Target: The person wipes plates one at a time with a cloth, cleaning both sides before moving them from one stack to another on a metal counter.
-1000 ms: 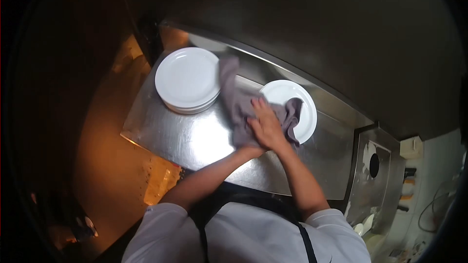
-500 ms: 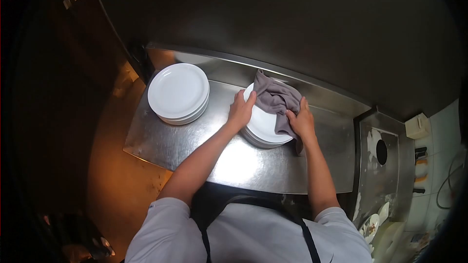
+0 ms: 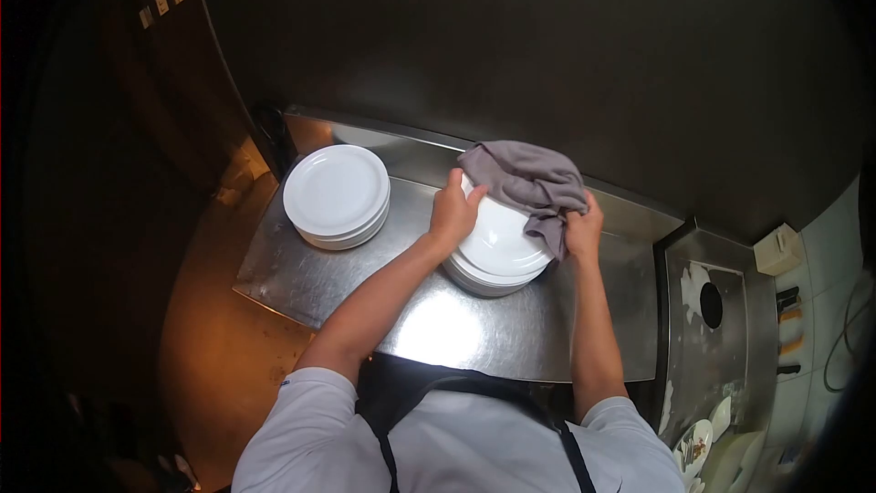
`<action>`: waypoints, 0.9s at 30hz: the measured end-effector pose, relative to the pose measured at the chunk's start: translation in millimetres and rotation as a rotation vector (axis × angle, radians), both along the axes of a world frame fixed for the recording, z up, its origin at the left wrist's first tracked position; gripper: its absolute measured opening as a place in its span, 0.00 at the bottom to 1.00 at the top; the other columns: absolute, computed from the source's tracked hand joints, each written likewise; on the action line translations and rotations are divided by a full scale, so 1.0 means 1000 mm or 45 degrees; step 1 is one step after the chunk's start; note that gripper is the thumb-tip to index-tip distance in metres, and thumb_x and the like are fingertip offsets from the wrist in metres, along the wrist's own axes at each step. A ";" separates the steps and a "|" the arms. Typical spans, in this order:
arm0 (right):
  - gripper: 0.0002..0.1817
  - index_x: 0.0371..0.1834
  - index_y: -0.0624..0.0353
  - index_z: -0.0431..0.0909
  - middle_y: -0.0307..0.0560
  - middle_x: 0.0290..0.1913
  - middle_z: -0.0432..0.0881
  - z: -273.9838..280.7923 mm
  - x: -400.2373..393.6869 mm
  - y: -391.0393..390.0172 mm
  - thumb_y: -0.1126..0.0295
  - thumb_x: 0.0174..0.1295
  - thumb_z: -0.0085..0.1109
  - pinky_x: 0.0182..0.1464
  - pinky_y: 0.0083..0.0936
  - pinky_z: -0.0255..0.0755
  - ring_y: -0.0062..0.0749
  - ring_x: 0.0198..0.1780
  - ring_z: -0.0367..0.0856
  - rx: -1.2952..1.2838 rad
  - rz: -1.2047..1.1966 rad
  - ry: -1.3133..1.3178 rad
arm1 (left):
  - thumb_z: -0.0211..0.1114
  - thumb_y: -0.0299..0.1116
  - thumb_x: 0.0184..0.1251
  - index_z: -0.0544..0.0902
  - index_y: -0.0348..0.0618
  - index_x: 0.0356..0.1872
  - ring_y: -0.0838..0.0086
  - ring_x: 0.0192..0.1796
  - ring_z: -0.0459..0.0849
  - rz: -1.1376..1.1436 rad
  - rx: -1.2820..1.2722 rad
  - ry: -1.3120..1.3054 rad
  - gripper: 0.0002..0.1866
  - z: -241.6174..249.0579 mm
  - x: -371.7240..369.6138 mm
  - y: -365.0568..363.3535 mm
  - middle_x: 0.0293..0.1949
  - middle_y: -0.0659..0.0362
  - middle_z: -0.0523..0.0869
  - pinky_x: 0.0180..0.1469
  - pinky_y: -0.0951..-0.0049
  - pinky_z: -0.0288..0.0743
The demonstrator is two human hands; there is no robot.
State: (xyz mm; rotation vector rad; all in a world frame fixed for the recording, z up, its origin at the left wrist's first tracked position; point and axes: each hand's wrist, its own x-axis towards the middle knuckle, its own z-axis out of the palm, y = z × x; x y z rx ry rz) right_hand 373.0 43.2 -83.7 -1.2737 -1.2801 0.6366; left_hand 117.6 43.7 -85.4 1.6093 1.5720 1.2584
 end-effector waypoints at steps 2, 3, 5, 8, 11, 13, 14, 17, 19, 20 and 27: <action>0.22 0.59 0.67 0.78 0.47 0.49 0.85 0.035 0.001 -0.008 0.78 0.59 0.55 0.54 0.26 0.76 0.29 0.48 0.83 0.051 0.100 0.158 | 0.66 0.42 0.70 0.73 0.34 0.52 0.40 0.42 0.86 0.050 0.218 -0.081 0.22 -0.014 0.003 0.013 0.39 0.38 0.87 0.46 0.52 0.78; 0.22 0.60 0.66 0.77 0.47 0.50 0.84 0.058 0.001 -0.013 0.77 0.60 0.56 0.54 0.25 0.75 0.29 0.49 0.83 0.024 0.220 0.314 | 0.66 0.42 0.70 0.73 0.35 0.51 0.42 0.43 0.86 0.010 0.214 -0.150 0.21 -0.011 0.004 0.014 0.40 0.39 0.87 0.46 0.53 0.78; 0.23 0.63 0.65 0.75 0.47 0.53 0.83 0.094 -0.001 -0.023 0.75 0.63 0.55 0.54 0.24 0.76 0.29 0.51 0.82 -0.013 0.471 0.690 | 0.65 0.41 0.71 0.75 0.35 0.50 0.47 0.44 0.87 -0.080 0.191 -0.282 0.19 0.004 0.006 0.008 0.41 0.41 0.87 0.47 0.56 0.78; 0.24 0.65 0.64 0.73 0.47 0.55 0.82 0.064 -0.011 -0.016 0.69 0.66 0.58 0.57 0.29 0.75 0.32 0.53 0.82 0.144 0.129 0.269 | 0.65 0.42 0.71 0.76 0.36 0.48 0.55 0.44 0.88 -0.172 0.108 -0.389 0.18 0.028 0.025 -0.011 0.41 0.44 0.88 0.47 0.60 0.78; 0.24 0.64 0.64 0.73 0.47 0.55 0.82 0.038 -0.055 -0.034 0.69 0.66 0.58 0.58 0.29 0.75 0.32 0.53 0.81 0.199 0.194 0.710 | 0.63 0.43 0.74 0.77 0.36 0.48 0.69 0.43 0.84 -0.194 0.150 -0.495 0.17 0.042 0.047 -0.026 0.41 0.51 0.87 0.49 0.66 0.77; 0.24 0.64 0.64 0.73 0.47 0.55 0.82 0.031 -0.080 -0.048 0.69 0.65 0.58 0.58 0.29 0.74 0.32 0.54 0.81 0.202 0.214 0.837 | 0.63 0.42 0.74 0.77 0.35 0.48 0.67 0.42 0.85 -0.100 0.161 -0.592 0.18 0.037 0.039 -0.015 0.40 0.50 0.87 0.48 0.65 0.77; 0.24 0.64 0.64 0.73 0.47 0.55 0.82 0.030 -0.087 -0.054 0.69 0.65 0.59 0.58 0.29 0.74 0.33 0.54 0.81 0.207 0.224 0.870 | 0.63 0.42 0.74 0.77 0.34 0.47 0.64 0.42 0.86 -0.059 0.156 -0.639 0.18 0.029 0.025 -0.002 0.40 0.48 0.87 0.47 0.64 0.77; 0.24 0.64 0.64 0.73 0.47 0.55 0.82 0.055 -0.076 -0.061 0.70 0.65 0.59 0.58 0.29 0.74 0.33 0.54 0.81 0.250 0.261 0.779 | 0.63 0.42 0.74 0.78 0.32 0.47 0.69 0.40 0.84 -0.068 0.223 -0.674 0.18 0.040 -0.019 0.000 0.39 0.51 0.87 0.46 0.66 0.78; 0.23 0.64 0.64 0.73 0.47 0.55 0.82 0.088 -0.062 -0.051 0.70 0.65 0.59 0.59 0.29 0.74 0.33 0.54 0.81 0.277 0.304 0.627 | 0.62 0.42 0.75 0.78 0.33 0.47 0.71 0.41 0.84 -0.190 0.141 -0.570 0.18 0.043 -0.028 -0.013 0.40 0.52 0.87 0.46 0.67 0.78; 0.23 0.64 0.64 0.73 0.47 0.55 0.82 0.097 -0.060 -0.041 0.70 0.65 0.60 0.59 0.29 0.73 0.33 0.54 0.81 0.273 0.312 0.576 | 0.62 0.42 0.75 0.78 0.33 0.48 0.72 0.42 0.84 -0.240 0.094 -0.461 0.18 0.043 -0.026 -0.023 0.40 0.53 0.87 0.46 0.68 0.78; 0.23 0.63 0.64 0.73 0.46 0.54 0.81 0.030 -0.138 -0.061 0.70 0.65 0.61 0.60 0.30 0.72 0.33 0.55 0.80 0.205 0.281 0.933 | 0.62 0.41 0.76 0.77 0.32 0.50 0.74 0.45 0.82 -0.184 0.076 -0.717 0.18 0.036 -0.033 -0.031 0.44 0.54 0.86 0.49 0.71 0.78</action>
